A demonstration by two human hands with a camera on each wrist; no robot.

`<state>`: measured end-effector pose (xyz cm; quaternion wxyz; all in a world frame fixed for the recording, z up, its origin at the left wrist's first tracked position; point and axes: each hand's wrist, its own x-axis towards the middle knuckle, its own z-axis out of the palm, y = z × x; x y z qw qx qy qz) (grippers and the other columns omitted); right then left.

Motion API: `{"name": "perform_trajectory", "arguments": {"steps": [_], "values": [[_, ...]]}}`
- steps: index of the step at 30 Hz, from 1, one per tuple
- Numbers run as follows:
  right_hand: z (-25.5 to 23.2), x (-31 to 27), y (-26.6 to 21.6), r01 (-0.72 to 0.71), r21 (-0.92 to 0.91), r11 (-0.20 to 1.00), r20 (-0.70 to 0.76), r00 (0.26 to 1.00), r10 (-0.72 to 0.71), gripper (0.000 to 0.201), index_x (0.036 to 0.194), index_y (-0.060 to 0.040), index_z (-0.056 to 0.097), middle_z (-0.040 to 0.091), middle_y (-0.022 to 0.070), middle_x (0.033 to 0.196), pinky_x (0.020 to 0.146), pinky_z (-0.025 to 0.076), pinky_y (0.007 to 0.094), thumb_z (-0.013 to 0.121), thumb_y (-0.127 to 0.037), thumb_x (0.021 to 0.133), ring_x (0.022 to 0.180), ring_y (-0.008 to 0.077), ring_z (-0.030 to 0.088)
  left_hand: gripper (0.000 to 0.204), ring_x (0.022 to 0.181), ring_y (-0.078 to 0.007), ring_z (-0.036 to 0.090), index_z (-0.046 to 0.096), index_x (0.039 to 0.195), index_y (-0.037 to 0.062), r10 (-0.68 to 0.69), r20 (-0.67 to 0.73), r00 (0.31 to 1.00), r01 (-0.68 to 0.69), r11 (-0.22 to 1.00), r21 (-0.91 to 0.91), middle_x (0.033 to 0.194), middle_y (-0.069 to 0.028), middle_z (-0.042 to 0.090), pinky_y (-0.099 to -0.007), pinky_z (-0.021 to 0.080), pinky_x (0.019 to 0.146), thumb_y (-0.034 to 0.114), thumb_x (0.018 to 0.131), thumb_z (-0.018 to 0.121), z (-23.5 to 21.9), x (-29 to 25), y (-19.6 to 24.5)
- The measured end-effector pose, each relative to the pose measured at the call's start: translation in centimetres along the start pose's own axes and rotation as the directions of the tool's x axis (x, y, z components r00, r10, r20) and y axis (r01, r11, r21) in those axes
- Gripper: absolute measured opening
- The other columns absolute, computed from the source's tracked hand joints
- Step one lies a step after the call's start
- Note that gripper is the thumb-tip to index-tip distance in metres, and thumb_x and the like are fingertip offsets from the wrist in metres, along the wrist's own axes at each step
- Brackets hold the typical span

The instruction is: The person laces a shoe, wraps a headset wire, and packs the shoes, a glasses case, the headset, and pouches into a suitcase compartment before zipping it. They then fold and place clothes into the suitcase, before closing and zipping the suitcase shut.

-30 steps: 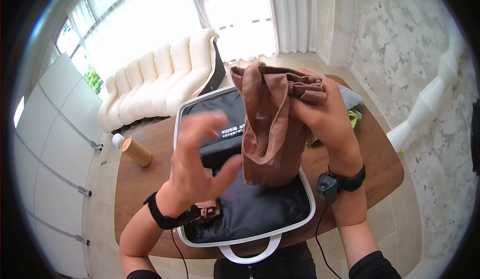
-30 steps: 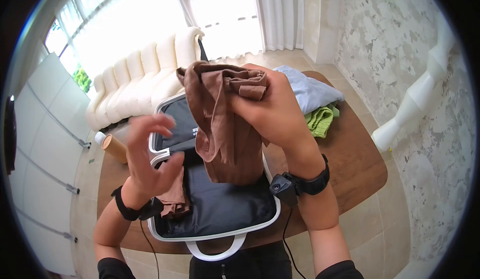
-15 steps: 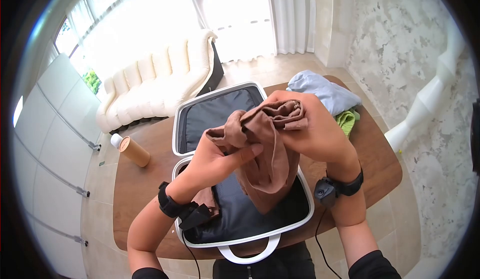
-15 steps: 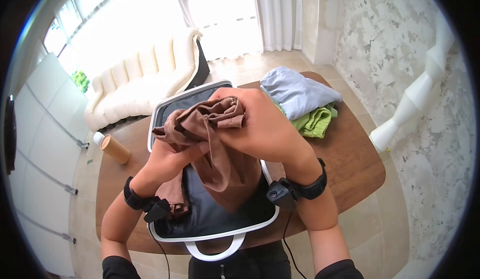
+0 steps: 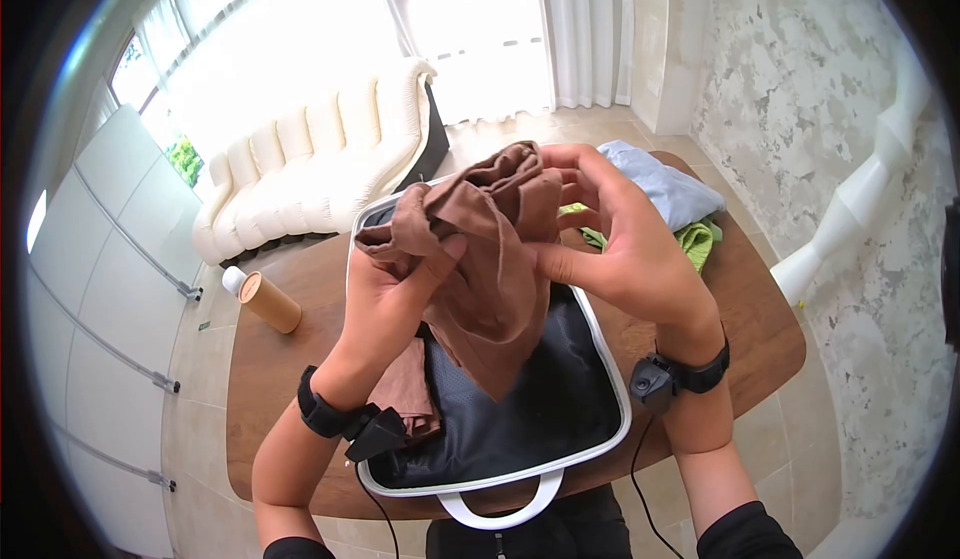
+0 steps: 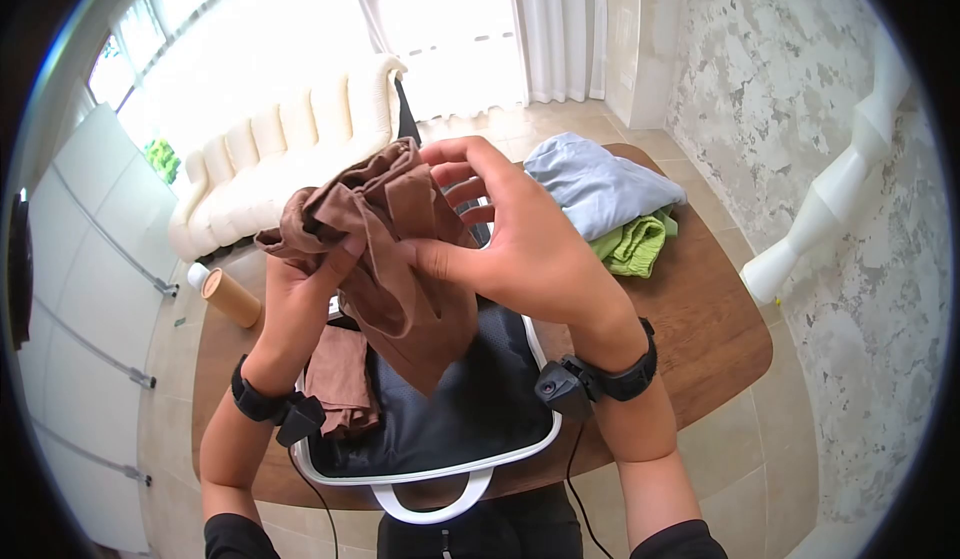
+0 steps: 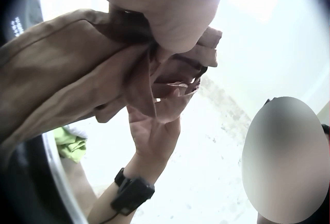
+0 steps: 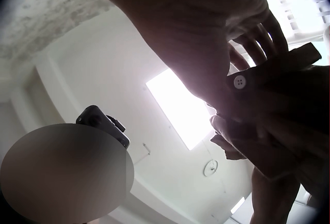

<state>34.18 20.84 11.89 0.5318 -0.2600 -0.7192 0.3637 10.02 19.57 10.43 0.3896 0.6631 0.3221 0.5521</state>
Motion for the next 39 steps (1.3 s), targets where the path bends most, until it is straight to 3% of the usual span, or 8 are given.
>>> {"name": "perform_trajectory", "arguments": {"steps": [9,22,25,27,31,33,36,39], "values": [[-0.3,0.2,-0.5,-0.169,0.079,0.983,-0.035,0.984,0.172,0.037,0.116,-0.0041,0.061,0.069,0.0035,0.094,0.077,0.054,0.0268,0.083,-0.016,0.089,0.086,0.0104,0.065,0.037,0.103,-0.0072,0.064,0.060,0.134,-0.0058,0.047,-0.089,0.995,-0.049,0.998,-0.025,0.113,-0.0027,0.071,-0.0248,0.052,0.088,0.005,0.100,0.071,0.0,0.2,-0.1],[-0.6,-0.1,-0.7,-0.133,0.255,0.958,-0.013,0.990,0.141,0.038,0.119,-0.0030,0.062,0.065,-0.0007,0.082,0.069,0.049,0.0214,0.082,-0.012,0.088,0.076,0.0045,0.061,0.030,0.097,-0.0063,0.062,0.066,0.125,-0.0055,0.101,-0.079,0.992,-0.097,0.994,0.050,0.106,-0.0021,0.071,-0.0235,0.051,0.083,0.004,0.097,0.072,0.1,0.0,0.2],[-1.4,0.1,-0.6,-0.132,-0.069,0.989,0.111,0.984,0.139,0.037,0.116,-0.0030,0.063,0.065,-0.0007,0.087,0.070,0.048,0.0225,0.083,-0.011,0.086,0.079,0.0050,0.061,0.028,0.096,-0.0086,0.061,0.066,0.121,-0.0066,0.170,-0.033,0.985,-0.162,0.973,0.166,0.104,-0.0034,0.070,-0.0247,0.051,0.084,0.002,0.095,0.069,-0.5,-0.2,0.2],[-1.5,0.2,-0.4,0.124,-0.365,0.923,0.120,0.989,-0.085,0.056,0.128,-0.0053,0.061,0.063,-0.0032,0.093,0.079,0.045,0.0200,0.089,-0.009,0.080,0.092,0.0040,0.057,0.026,0.095,-0.0099,0.061,0.066,0.119,-0.0072,0.193,-0.030,0.981,-0.181,0.954,0.241,0.102,-0.0042,0.070,-0.0253,0.050,0.085,0.001,0.094,0.067,-0.9,-0.4,0.4],[-0.9,0.6,0.7,0.203,-0.137,0.970,0.211,0.962,-0.171,0.051,0.120,-0.0027,0.065,0.064,-0.0034,0.099,0.086,0.047,0.0247,0.091,-0.016,0.078,0.104,0.0074,0.057,0.027,0.095,-0.0115,0.062,0.067,0.118,-0.0083,0.186,0.068,0.980,-0.195,0.854,0.482,0.103,-0.0071,0.071,-0.0261,0.050,0.087,0.001,0.093,0.063,-1.6,-0.6,0.9],[0.0,0.3,0.2,-0.044,0.166,0.985,0.253,0.968,0.001,0.033,0.103,-0.0018,0.072,0.070,0.0004,0.099,0.091,0.049,0.0291,0.088,-0.019,0.080,0.109,0.0108,0.059,0.029,0.094,-0.0122,0.062,0.068,0.119,-0.0089,0.253,0.033,0.967,-0.234,0.826,0.513,0.103,-0.0085,0.072,-0.0259,0.050,0.087,0.002,0.093,0.062,-1.5,-0.6,0.5],[-0.4,0.6,2.0,0.011,0.022,1.000,0.401,0.916,-0.019,0.056,0.131,-0.0040,0.062,0.072,0.0093,0.120,0.093,0.055,0.0340,0.086,-0.025,0.086,0.104,0.0168,0.069,0.031,0.094,-0.0124,0.062,0.067,0.121,-0.0094,0.282,0.057,0.958,-0.268,0.803,0.533,0.105,-0.0097,0.073,-0.0260,0.050,0.087,0.001,0.093,0.061,-1.8,-0.6,0.6],[-0.5,0.6,1.5,0.051,-0.065,0.997,0.460,0.888,-0.016,0.054,0.134,-0.0057,0.064,0.074,0.0100,0.115,0.088,0.056,0.0340,0.084,-0.024,0.087,0.098,0.0163,0.070,0.029,0.092,-0.0117,0.061,0.067,0.120,-0.0092,0.280,0.067,0.958,-0.273,0.812,0.516,0.101,-0.0077,0.071,-0.0261,0.050,0.084,0.002,0.094,0.060,-1.6,-0.7,1.0]]}}
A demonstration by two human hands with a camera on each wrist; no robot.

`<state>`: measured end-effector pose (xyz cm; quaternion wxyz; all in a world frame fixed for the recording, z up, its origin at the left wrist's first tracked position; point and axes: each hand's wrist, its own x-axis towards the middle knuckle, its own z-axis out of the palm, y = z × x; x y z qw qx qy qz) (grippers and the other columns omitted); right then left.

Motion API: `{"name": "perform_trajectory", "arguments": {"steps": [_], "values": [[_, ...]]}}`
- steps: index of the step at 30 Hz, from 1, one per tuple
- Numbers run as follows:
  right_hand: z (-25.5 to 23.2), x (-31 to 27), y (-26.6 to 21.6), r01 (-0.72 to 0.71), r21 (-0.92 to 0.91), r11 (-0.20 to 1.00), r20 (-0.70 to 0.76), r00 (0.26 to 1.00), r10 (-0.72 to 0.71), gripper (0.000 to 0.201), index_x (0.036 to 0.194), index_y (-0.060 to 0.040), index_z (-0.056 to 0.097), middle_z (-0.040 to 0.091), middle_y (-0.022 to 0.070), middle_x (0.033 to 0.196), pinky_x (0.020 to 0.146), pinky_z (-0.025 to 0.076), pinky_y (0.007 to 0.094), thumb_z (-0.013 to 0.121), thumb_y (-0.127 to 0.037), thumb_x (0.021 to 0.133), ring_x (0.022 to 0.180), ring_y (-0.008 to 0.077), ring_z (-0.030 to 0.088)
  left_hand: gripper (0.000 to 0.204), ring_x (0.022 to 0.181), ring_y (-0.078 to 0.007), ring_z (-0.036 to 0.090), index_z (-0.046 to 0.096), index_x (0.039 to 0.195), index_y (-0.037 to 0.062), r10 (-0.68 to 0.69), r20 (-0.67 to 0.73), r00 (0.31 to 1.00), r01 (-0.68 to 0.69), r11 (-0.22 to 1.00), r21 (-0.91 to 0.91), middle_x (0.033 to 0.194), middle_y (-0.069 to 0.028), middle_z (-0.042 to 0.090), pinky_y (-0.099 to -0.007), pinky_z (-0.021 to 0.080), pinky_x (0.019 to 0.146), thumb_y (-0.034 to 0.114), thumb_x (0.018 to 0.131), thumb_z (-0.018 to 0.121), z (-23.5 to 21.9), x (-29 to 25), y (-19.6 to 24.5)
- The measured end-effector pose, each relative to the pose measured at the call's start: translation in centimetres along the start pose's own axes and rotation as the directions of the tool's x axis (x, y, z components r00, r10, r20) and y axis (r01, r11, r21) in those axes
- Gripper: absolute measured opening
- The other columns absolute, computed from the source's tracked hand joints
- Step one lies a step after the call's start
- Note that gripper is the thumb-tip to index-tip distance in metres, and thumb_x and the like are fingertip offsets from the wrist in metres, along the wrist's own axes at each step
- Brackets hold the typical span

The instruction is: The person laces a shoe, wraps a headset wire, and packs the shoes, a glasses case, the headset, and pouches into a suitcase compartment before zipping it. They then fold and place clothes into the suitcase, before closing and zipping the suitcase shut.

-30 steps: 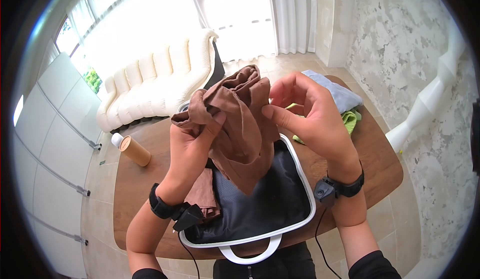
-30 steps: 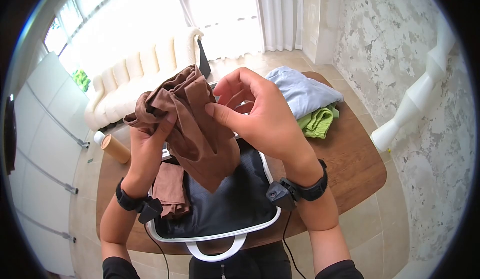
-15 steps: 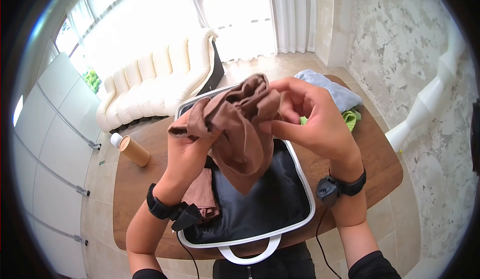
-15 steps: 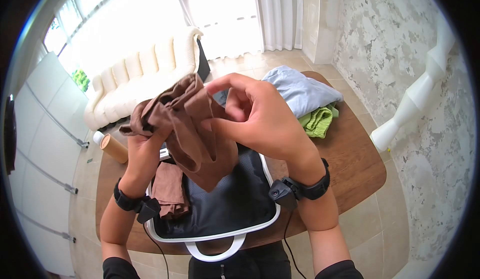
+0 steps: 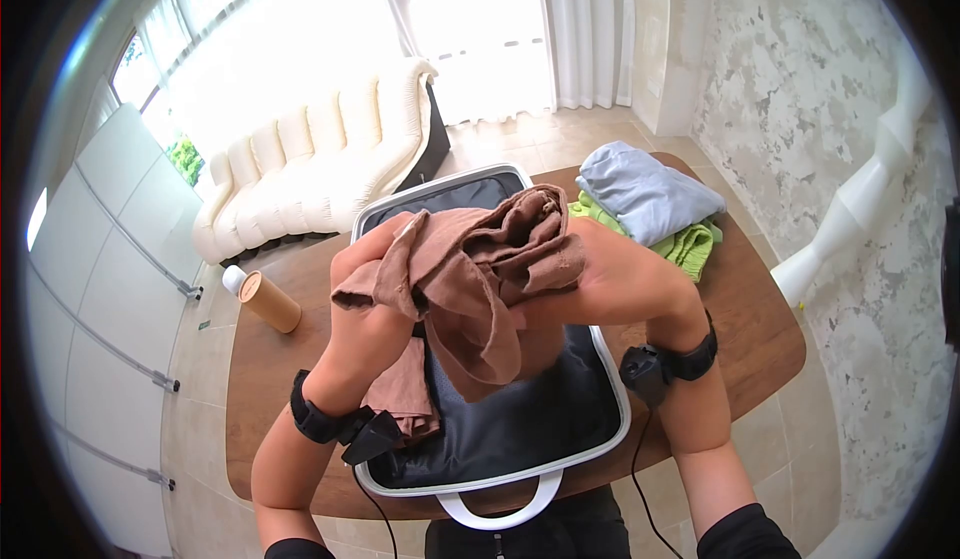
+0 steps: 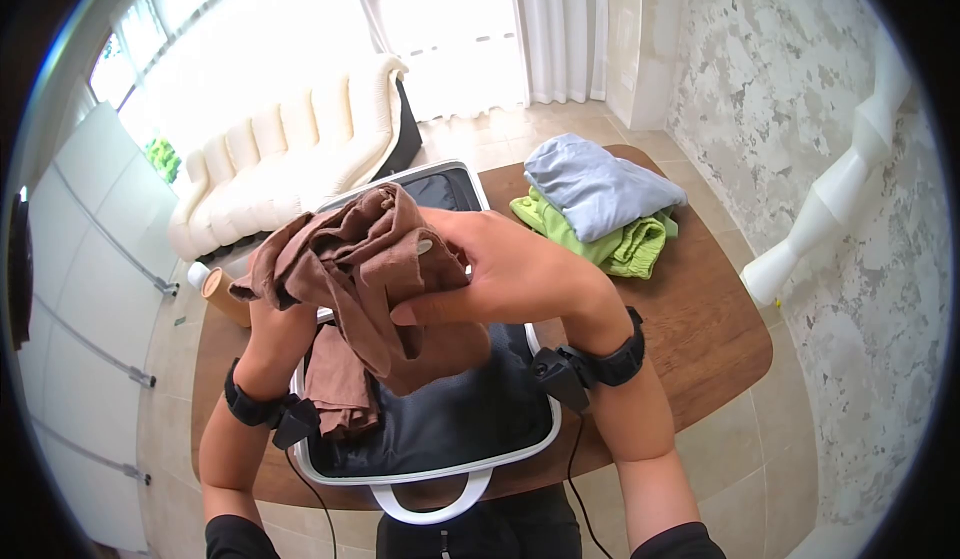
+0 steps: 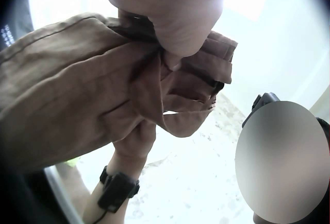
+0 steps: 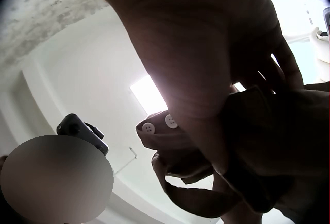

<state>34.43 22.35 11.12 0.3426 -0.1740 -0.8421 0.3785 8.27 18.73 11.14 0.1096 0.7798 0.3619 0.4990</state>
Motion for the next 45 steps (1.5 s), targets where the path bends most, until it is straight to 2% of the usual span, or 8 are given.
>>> {"name": "perform_trajectory", "arguments": {"steps": [4,6,16,27,32,34,37,45], "values": [[0.0,0.1,-0.1,-0.131,-0.062,0.989,0.017,0.991,0.132,0.039,0.124,-0.0061,0.070,0.076,0.0116,0.104,0.083,0.056,0.0350,0.081,-0.021,0.089,0.090,0.0160,0.071,0.026,0.088,-0.0106,0.058,0.066,0.117,-0.0085,-0.117,0.018,0.993,0.118,0.991,-0.068,0.096,-0.0053,0.068,-0.0260,0.049,0.080,0.004,0.095,0.060,0.0,0.3,0.9],[0.5,0.3,1.3,-0.028,-0.052,0.998,-0.177,0.984,0.019,0.028,0.114,-0.0047,0.074,0.075,0.0132,0.092,0.079,0.055,0.0358,0.078,-0.016,0.089,0.081,0.0169,0.070,0.023,0.084,-0.0107,0.057,0.066,0.114,-0.0072,-0.044,-0.008,0.999,0.043,0.998,-0.038,0.090,-0.0049,0.065,-0.0263,0.048,0.076,0.005,0.096,0.059,0.2,0.6,1.6],[-0.1,0.2,0.2,-0.021,0.072,0.997,-0.262,0.964,0.039,0.018,0.106,0.0009,0.074,0.073,0.0062,0.082,0.072,0.051,0.0273,0.068,-0.004,0.089,0.078,0.0070,0.060,0.030,0.091,-0.0241,0.070,0.069,0.116,-0.0006,0.133,0.141,0.981,-0.146,0.986,0.084,0.103,-0.0126,0.072,-0.0300,0.053,0.083,0.003,0.087,0.074,-1.0,1.3,1.7],[-1.0,-0.1,-0.1,0.173,0.105,0.979,-0.267,0.954,-0.139,0.014,0.102,0.0023,0.074,0.076,0.0049,0.094,0.078,0.054,0.0265,0.071,0.002,0.088,0.086,0.0078,0.065,0.075,0.115,-0.0132,0.063,0.046,0.151,-0.0001,-0.118,0.228,0.967,0.203,0.894,-0.399,0.128,-0.0120,0.066,-0.0302,0.049,0.101,0.005,0.086,0.081,-0.3,0.4,3.1],[0.4,-0.9,-1.8,0.237,0.122,0.964,-0.450,0.879,-0.159,0.014,0.102,0.0030,0.073,0.075,0.0044,0.094,0.079,0.054,0.0264,0.071,0.002,0.088,0.088,0.0079,0.065,0.065,0.115,-0.0096,0.061,0.050,0.148,-0.0021,-0.139,0.366,0.920,0.286,0.877,-0.385,0.129,-0.0087,0.068,-0.0279,0.048,0.101,0.002,0.089,0.077,-0.2,-0.3,0.9],[-0.6,-0.4,-0.8,0.143,0.246,0.959,-0.345,0.937,-0.051,0.015,0.103,0.0034,0.072,0.075,0.0034,0.094,0.079,0.054,0.0259,0.070,0.003,0.088,0.088,0.0075,0.064,0.048,0.110,-0.0073,0.061,0.060,0.138,-0.0050,-0.187,0.483,0.855,0.378,0.864,-0.334,0.121,-0.0064,0.072,-0.0267,0.050,0.097,0.000,0.092,0.073,-0.3,-0.8,-0.3],[-0.7,-0.4,-0.8,0.113,0.364,0.925,-0.307,0.952,0.004,0.015,0.103,0.0038,0.072,0.075,0.0034,0.093,0.079,0.054,0.0257,0.069,0.003,0.089,0.088,0.0071,0.064,0.037,0.106,-0.0064,0.061,0.065,0.130,-0.0069,-0.219,0.455,0.863,0.404,0.840,-0.363,0.115,-0.0045,0.073,-0.0253,0.050,0.094,-0.001,0.093,0.070,0.3,-1.1,-1.0],[-1.1,-1.2,-2.9,-0.058,-0.002,0.998,-0.331,0.942,0.054,0.025,0.108,0.0022,0.071,0.073,0.0050,0.098,0.086,0.053,0.0282,0.076,-0.011,0.087,0.091,0.0125,0.067,0.030,0.103,-0.0072,0.061,0.065,0.122,-0.0066,-0.206,0.191,0.960,0.262,0.901,-0.347,0.111,-0.0024,0.071,-0.0245,0.050,0.091,0.000,0.092,0.067,0.1,-1.1,-1.9]]}}
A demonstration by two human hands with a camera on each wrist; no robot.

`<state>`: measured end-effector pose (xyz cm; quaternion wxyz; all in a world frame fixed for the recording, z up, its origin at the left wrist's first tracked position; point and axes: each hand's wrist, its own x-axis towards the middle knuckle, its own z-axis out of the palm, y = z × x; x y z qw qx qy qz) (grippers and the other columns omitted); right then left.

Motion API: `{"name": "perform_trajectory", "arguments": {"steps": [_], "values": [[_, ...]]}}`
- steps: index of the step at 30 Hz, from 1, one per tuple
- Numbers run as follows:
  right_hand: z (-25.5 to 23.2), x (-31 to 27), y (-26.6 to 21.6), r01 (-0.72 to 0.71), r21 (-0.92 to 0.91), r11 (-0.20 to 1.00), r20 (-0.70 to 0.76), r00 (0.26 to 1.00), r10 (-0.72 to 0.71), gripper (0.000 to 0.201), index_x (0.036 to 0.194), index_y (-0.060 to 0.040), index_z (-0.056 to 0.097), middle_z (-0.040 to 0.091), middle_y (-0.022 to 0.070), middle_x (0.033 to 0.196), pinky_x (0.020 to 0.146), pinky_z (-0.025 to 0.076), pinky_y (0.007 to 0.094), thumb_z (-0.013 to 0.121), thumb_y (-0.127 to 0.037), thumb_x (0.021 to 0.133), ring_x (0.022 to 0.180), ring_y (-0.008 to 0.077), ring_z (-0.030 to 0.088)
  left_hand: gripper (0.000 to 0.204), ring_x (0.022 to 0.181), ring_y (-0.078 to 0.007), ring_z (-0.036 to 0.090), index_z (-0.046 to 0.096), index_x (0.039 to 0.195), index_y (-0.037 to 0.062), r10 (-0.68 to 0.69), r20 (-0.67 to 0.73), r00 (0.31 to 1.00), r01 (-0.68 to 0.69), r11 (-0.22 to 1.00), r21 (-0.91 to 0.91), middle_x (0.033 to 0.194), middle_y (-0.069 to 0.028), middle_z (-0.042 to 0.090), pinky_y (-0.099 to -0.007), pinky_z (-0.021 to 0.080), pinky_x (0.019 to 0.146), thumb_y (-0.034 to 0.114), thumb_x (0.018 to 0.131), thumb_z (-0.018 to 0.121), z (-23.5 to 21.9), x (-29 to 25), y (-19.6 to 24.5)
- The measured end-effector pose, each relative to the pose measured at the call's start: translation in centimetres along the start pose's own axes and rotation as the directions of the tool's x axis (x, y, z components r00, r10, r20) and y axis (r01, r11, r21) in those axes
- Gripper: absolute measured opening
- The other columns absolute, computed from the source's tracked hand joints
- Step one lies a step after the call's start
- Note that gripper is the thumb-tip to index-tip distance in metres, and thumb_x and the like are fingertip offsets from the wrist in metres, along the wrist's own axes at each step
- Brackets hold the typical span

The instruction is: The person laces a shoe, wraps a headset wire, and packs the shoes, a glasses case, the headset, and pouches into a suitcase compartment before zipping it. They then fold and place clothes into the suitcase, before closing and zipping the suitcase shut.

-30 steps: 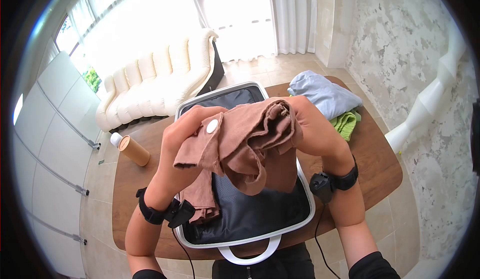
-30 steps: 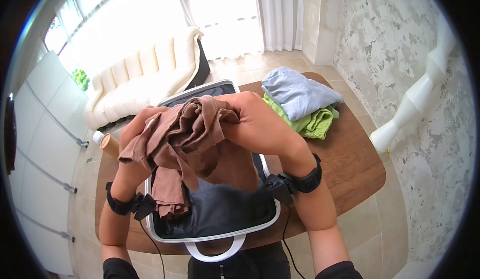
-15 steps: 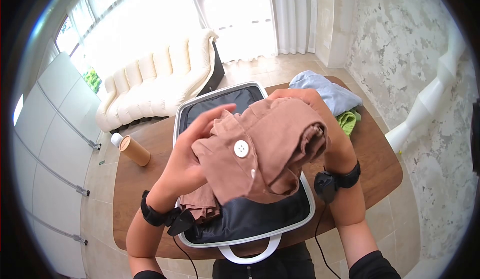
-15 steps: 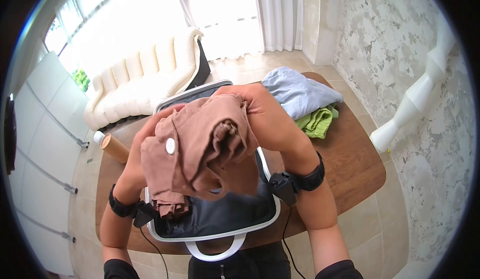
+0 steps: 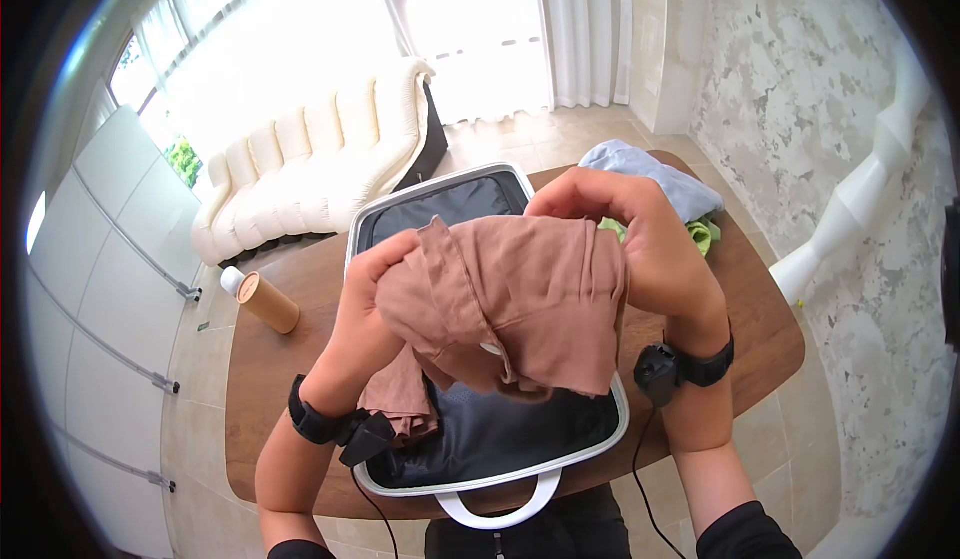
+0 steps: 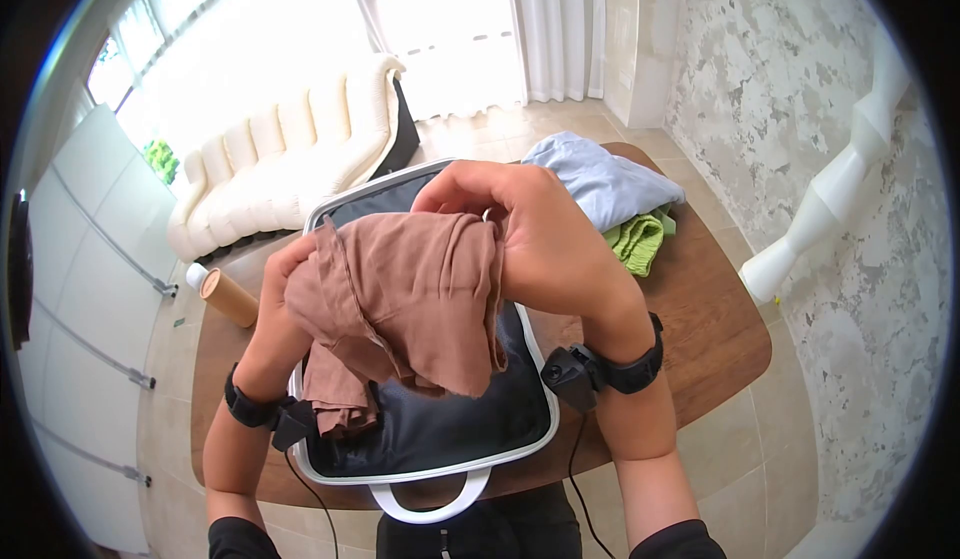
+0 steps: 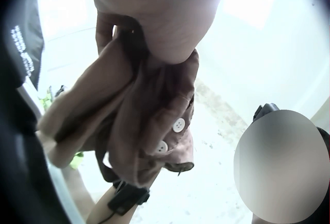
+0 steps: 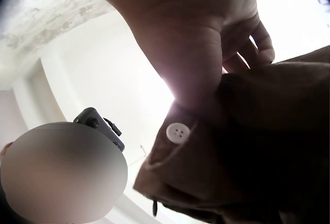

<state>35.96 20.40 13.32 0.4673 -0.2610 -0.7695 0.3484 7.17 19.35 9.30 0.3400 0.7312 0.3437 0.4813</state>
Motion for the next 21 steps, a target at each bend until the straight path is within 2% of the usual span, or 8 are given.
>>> {"name": "perform_trajectory", "arguments": {"steps": [4,10,11,13,16,18,19,21], "values": [[0.2,0.0,0.5,0.053,-0.114,0.992,0.030,0.998,-0.050,0.032,0.113,0.0022,0.069,0.073,0.0067,0.102,0.089,0.052,0.0292,0.078,-0.015,0.087,0.095,0.0144,0.067,0.029,0.103,-0.0072,0.061,0.066,0.117,-0.0042,0.073,-0.144,0.987,-0.073,0.997,0.004,0.108,-0.0030,0.071,-0.0245,0.049,0.091,-0.001,0.088,0.068,0.9,0.3,1.8],[0.5,0.2,1.0,0.008,-0.073,0.997,0.093,0.996,-0.001,0.035,0.117,0.0020,0.065,0.071,0.0070,0.103,0.091,0.052,0.0298,0.076,-0.016,0.090,0.096,0.0152,0.067,0.032,0.104,-0.0096,0.063,0.066,0.118,-0.0041,0.019,-0.124,0.992,-0.024,0.999,-0.042,0.110,-0.0044,0.072,-0.0256,0.050,0.094,0.000,0.087,0.069,0.4,0.6,2.5],[0.4,0.2,1.3,0.029,-0.070,0.997,0.086,0.996,-0.023,0.035,0.116,0.0018,0.066,0.073,0.0090,0.099,0.086,0.054,0.0306,0.078,-0.015,0.088,0.092,0.0159,0.068,0.032,0.104,-0.0096,0.063,0.066,0.118,-0.0041,0.018,-0.125,0.992,-0.024,0.999,-0.042,0.110,-0.0044,0.072,-0.0256,0.050,0.094,0.000,0.087,0.069,0.1,0.5,2.5],[0.4,0.3,1.7,0.052,-0.067,0.996,0.079,0.996,-0.046,0.035,0.115,0.0015,0.066,0.074,0.0110,0.096,0.082,0.056,0.0314,0.079,-0.014,0.087,0.089,0.0167,0.070,0.026,0.109,-0.0091,0.061,0.063,0.122,-0.0014,0.076,-0.040,0.996,-0.072,0.994,0.082,0.117,-0.0036,0.068,-0.0249,0.049,0.097,0.002,0.097,0.063,-0.2,0.3,2.3],[0.2,0.3,1.9,-0.041,0.081,0.996,0.118,0.993,0.032,0.038,0.120,-0.0004,0.063,0.073,0.0083,0.095,0.081,0.054,0.0299,0.078,-0.014,0.088,0.088,0.0143,0.067,0.024,0.109,-0.0096,0.061,0.063,0.122,-0.0012,0.078,-0.093,0.993,-0.072,0.996,0.058,0.117,-0.0037,0.068,-0.0255,0.050,0.097,0.002,0.098,0.062,0.1,0.1,2.3],[0.0,0.4,1.7,-0.163,0.085,0.983,0.212,0.967,0.142,0.050,0.133,-0.0036,0.057,0.073,0.0081,0.098,0.083,0.052,0.0279,0.077,-0.011,0.088,0.092,0.0129,0.066,0.027,0.108,-0.0099,0.062,0.065,0.121,-0.0024,0.043,-0.128,0.991,-0.040,0.999,0.031,0.116,-0.0045,0.070,-0.0258,0.050,0.096,0.001,0.094,0.064,0.1,0.3,2.4],[0.0,0.3,1.7,-0.163,0.084,0.983,0.212,0.967,0.142,0.050,0.133,-0.0036,0.057,0.073,0.0081,0.098,0.083,0.052,0.0279,0.077,-0.011,0.088,0.092,0.0129,0.066,0.030,0.107,-0.0102,0.063,0.066,0.121,-0.0035,0.007,-0.162,0.987,-0.007,1.000,0.003,0.114,-0.0054,0.071,-0.0262,0.050,0.095,0.000,0.090,0.066,0.2,0.3,2.5],[0.3,0.2,1.8,-0.107,0.148,0.983,0.282,0.958,0.062,0.067,0.148,-0.0060,0.046,0.071,0.0093,0.104,0.086,0.053,0.0300,0.075,-0.008,0.087,0.097,0.0138,0.066,0.029,0.108,-0.0103,0.063,0.066,0.122,-0.0036,-0.008,-0.181,0.983,0.002,1.000,-0.031,0.116,-0.0057,0.071,-0.0263,0.050,0.096,0.000,0.093,0.063,0.1,0.2,2.3]]}}
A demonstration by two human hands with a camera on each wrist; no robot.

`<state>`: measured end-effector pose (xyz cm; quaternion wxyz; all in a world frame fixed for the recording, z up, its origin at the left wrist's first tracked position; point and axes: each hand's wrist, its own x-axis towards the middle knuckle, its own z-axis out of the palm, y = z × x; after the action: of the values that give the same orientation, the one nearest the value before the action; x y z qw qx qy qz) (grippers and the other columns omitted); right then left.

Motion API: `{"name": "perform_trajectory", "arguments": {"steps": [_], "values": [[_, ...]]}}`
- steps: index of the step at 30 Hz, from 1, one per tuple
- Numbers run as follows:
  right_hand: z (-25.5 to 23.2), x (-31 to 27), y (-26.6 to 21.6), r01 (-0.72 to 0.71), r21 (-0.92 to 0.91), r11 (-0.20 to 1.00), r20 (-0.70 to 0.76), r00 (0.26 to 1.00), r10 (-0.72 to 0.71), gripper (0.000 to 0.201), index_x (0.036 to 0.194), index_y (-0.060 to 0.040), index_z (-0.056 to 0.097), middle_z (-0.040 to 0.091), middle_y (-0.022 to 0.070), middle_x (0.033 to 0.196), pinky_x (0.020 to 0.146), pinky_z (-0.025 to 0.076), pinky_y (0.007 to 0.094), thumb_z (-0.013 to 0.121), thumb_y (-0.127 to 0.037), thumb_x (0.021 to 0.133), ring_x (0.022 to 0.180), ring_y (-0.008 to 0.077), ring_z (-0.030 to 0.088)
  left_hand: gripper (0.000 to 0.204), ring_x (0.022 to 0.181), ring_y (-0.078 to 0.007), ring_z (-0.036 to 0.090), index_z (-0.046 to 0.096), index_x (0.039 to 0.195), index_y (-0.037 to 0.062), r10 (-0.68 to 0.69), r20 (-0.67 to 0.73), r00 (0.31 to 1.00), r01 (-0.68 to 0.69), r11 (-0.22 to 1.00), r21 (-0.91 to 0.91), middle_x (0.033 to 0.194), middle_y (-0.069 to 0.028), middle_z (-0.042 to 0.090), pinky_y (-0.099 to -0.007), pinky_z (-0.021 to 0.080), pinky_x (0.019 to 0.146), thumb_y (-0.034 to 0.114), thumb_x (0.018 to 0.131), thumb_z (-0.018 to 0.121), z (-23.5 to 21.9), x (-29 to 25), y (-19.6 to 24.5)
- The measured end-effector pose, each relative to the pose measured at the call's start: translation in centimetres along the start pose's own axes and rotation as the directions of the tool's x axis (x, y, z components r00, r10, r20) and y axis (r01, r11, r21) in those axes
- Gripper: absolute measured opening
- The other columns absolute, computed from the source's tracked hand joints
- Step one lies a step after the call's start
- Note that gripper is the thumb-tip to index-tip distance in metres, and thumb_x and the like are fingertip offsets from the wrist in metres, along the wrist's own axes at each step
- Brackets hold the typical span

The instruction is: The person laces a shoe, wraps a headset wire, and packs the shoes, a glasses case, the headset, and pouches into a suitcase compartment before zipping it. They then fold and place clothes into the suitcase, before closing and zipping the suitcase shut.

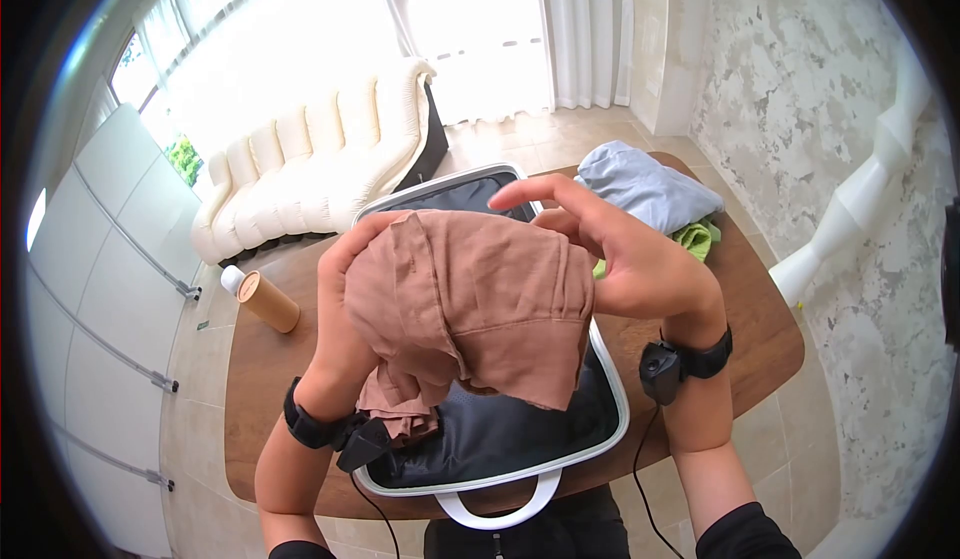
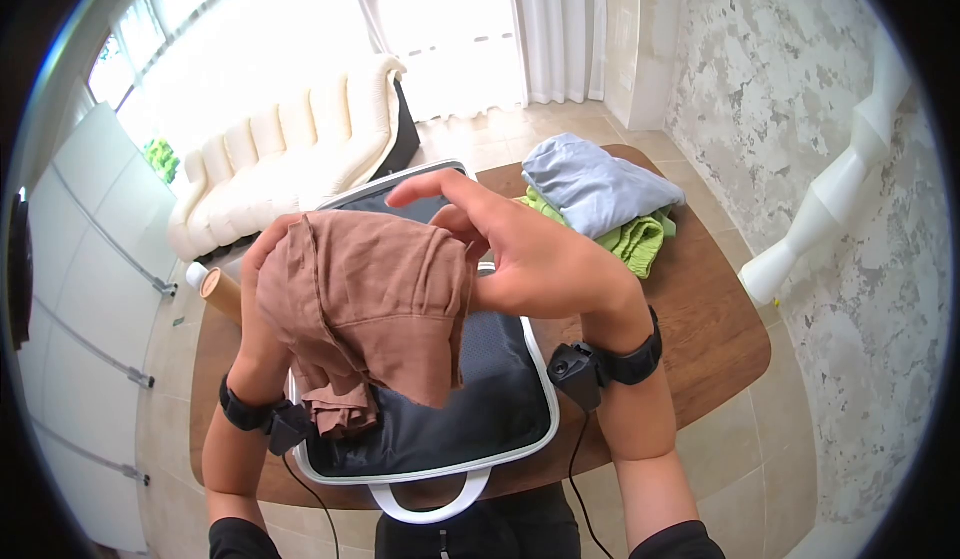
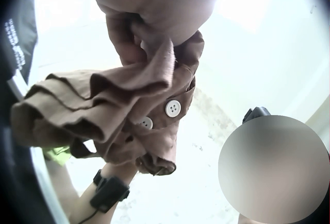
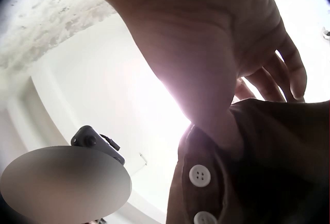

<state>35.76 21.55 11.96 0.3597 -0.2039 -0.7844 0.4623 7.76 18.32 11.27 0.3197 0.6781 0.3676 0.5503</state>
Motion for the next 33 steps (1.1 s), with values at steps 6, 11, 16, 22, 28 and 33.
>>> {"name": "perform_trajectory", "arguments": {"steps": [6,11,16,22,28,33], "values": [[-0.6,-0.3,-0.3,0.137,0.041,0.990,0.147,0.979,-0.142,0.096,0.162,-0.0026,0.027,0.043,0.0151,0.155,0.107,0.045,0.0313,0.073,-0.005,0.079,0.135,0.0211,0.054,0.028,0.112,-0.0104,0.063,0.064,0.124,-0.0039,-0.058,-0.078,0.995,0.044,0.984,-0.171,0.120,-0.0061,0.070,-0.0268,0.051,0.099,0.000,0.098,0.058,-0.5,-0.1,-0.4],[0.2,-0.8,-0.5,0.054,0.244,0.968,0.103,0.991,-0.082,0.114,0.163,0.0006,0.022,0.044,0.0174,0.154,0.118,0.036,0.0375,0.086,-0.037,0.077,0.143,0.0266,0.045,0.031,0.116,-0.0152,0.065,0.061,0.131,-0.0040,-0.005,0.014,1.000,0.006,0.995,-0.103,0.129,-0.0104,0.068,-0.0310,0.052,0.104,0.007,0.101,0.060,-1.5,0.4,0.1],[1.6,0.3,-0.8,0.024,-0.050,0.998,-0.047,0.999,-0.026,0.121,0.161,0.0017,0.028,0.044,0.0178,0.154,0.120,0.033,0.0388,0.093,-0.049,0.073,0.144,0.0271,0.043,0.027,0.112,-0.0148,0.066,0.064,0.123,-0.0040,0.087,0.021,0.996,-0.088,0.993,0.084,0.121,-0.0097,0.072,-0.0302,0.052,0.101,0.007,0.099,0.060,-0.9,0.4,1.1],[1.5,0.8,-0.8,-0.105,0.120,0.987,-0.085,0.990,0.115,0.093,0.151,0.0056,0.043,0.067,0.0174,0.132,0.101,0.052,0.0310,0.093,-0.023,0.078,0.118,0.0167,0.063,0.028,0.106,-0.0123,0.066,0.067,0.119,-0.0043,0.120,0.019,0.993,-0.121,0.983,0.141,0.114,-0.0072,0.073,-0.0281,0.051,0.097,0.003,0.092,0.069,-1.4,0.4,1.8],[1.8,0.8,-0.7,-0.122,0.346,0.930,-0.042,0.988,0.146,0.057,0.136,0.0047,0.063,0.071,0.0103,0.127,0.099,0.052,0.0299,0.085,-0.010,0.085,0.115,0.0133,0.064,0.032,0.104,-0.0128,0.068,0.069,0.121,-0.0057,0.198,0.004,0.980,-0.194,0.959,0.204,0.113,-0.0094,0.075,-0.0277,0.053,0.093,-0.001,0.090,0.072,-1.8,0.5,1.5],[2.2,0.5,-0.3,-0.186,0.420,0.888,-0.008,0.978,0.208,0.054,0.140,0.0023,0.060,0.070,0.0096,0.128,0.102,0.051,0.0314,0.079,-0.014,0.093,0.117,0.0140,0.063,0.033,0.104,-0.0132,0.068,0.070,0.122,-0.0056,0.248,0.008,0.969,-0.242,0.937,0.254,0.113,-0.0097,0.075,-0.0280,0.053,0.093,-0.001,0.089,0.073,-2.0,0.5,1.3]]}}
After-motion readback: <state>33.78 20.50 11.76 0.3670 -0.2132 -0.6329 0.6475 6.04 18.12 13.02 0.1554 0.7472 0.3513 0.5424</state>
